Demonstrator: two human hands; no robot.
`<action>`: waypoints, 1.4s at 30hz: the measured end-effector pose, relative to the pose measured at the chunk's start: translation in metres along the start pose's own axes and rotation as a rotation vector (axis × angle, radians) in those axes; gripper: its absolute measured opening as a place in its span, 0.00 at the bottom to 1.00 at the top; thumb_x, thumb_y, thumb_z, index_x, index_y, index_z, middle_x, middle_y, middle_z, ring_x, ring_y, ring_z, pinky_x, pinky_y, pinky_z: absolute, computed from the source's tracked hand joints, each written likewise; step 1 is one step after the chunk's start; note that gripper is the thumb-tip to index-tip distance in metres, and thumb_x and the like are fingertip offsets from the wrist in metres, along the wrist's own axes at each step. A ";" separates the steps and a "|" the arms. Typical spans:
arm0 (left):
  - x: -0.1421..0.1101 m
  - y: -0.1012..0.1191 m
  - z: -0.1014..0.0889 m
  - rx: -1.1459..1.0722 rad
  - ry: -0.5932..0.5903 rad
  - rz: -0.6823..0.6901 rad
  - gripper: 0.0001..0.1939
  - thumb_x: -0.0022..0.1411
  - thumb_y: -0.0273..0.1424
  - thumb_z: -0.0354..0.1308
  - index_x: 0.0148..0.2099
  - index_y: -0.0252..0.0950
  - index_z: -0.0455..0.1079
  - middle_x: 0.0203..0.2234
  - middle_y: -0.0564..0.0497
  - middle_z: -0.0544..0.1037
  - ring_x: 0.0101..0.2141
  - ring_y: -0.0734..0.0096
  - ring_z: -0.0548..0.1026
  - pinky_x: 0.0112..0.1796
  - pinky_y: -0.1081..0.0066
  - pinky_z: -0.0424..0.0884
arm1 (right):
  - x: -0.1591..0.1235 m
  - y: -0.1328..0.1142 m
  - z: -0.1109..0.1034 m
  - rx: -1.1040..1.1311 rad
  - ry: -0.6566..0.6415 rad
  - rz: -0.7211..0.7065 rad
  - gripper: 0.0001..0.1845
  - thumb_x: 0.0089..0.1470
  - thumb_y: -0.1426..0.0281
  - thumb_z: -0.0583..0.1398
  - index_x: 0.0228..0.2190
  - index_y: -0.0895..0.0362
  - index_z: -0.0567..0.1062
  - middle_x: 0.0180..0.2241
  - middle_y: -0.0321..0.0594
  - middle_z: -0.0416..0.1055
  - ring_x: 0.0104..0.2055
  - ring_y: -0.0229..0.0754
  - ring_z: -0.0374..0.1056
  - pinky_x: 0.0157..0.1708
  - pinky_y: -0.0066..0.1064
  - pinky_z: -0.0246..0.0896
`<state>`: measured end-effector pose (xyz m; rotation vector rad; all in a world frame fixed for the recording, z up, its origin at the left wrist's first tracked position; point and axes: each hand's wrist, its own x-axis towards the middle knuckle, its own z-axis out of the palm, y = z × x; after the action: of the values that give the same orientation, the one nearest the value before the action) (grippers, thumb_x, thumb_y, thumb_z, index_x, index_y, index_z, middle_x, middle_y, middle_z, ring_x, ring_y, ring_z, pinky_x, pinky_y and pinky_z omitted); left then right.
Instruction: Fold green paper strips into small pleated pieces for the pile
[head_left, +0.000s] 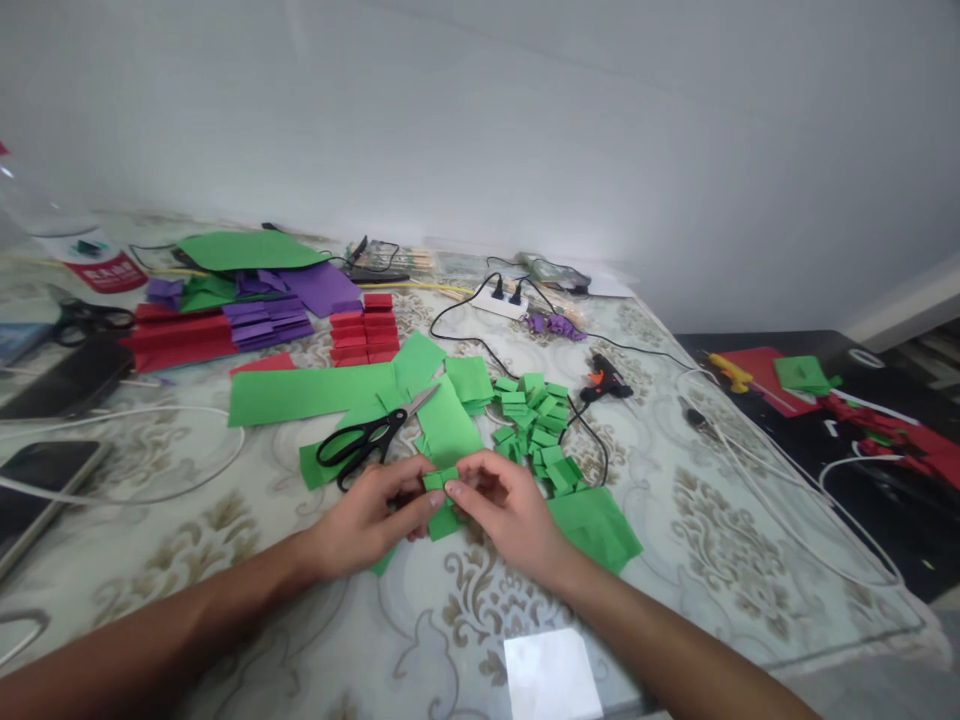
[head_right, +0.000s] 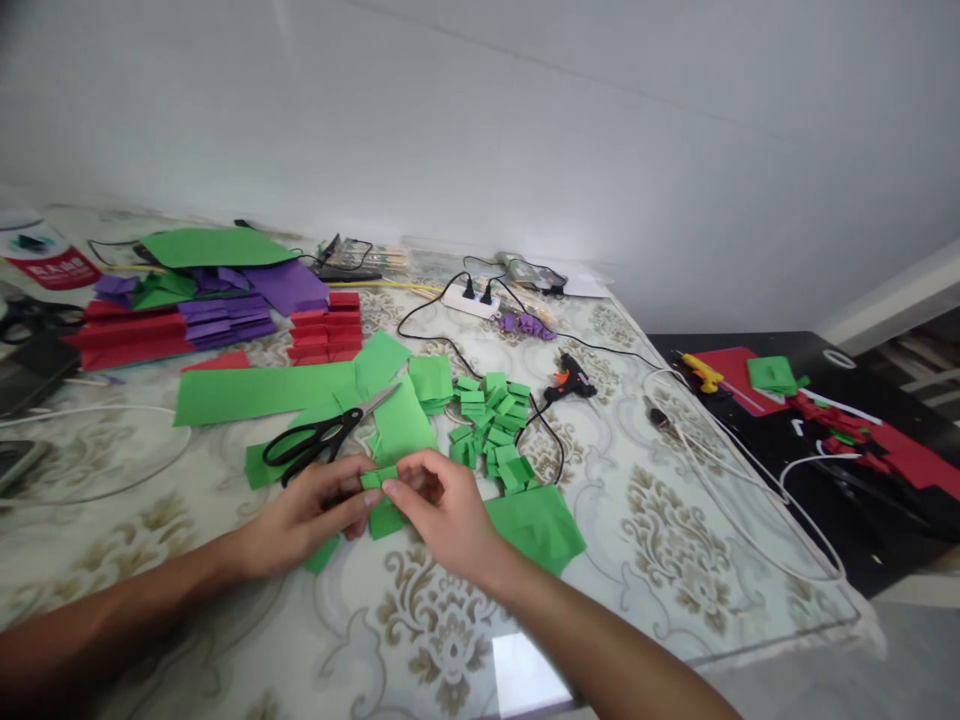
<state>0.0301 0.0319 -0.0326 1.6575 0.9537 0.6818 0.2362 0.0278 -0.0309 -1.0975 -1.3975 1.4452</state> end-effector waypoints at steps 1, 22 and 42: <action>0.000 0.001 0.000 -0.007 -0.002 0.008 0.14 0.72 0.41 0.55 0.39 0.36 0.69 0.21 0.54 0.76 0.23 0.71 0.75 0.27 0.74 0.70 | 0.000 -0.001 0.000 0.028 -0.006 0.032 0.13 0.55 0.60 0.69 0.35 0.55 0.76 0.27 0.32 0.71 0.30 0.38 0.70 0.32 0.30 0.68; -0.001 -0.004 0.002 -0.136 -0.019 -0.002 0.16 0.74 0.45 0.54 0.41 0.37 0.65 0.23 0.55 0.75 0.25 0.72 0.73 0.28 0.73 0.69 | 0.004 -0.001 -0.003 0.178 -0.034 0.197 0.22 0.50 0.53 0.73 0.37 0.57 0.80 0.27 0.33 0.76 0.26 0.37 0.74 0.30 0.29 0.70; -0.001 -0.008 0.001 -0.140 -0.021 0.026 0.15 0.74 0.44 0.55 0.40 0.37 0.66 0.23 0.55 0.75 0.24 0.73 0.73 0.28 0.74 0.69 | 0.005 0.000 -0.003 0.236 -0.041 0.228 0.23 0.48 0.53 0.74 0.37 0.57 0.80 0.26 0.32 0.75 0.27 0.38 0.75 0.31 0.30 0.75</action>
<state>0.0286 0.0318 -0.0408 1.5529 0.8512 0.7313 0.2373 0.0337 -0.0306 -1.1056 -1.1211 1.7550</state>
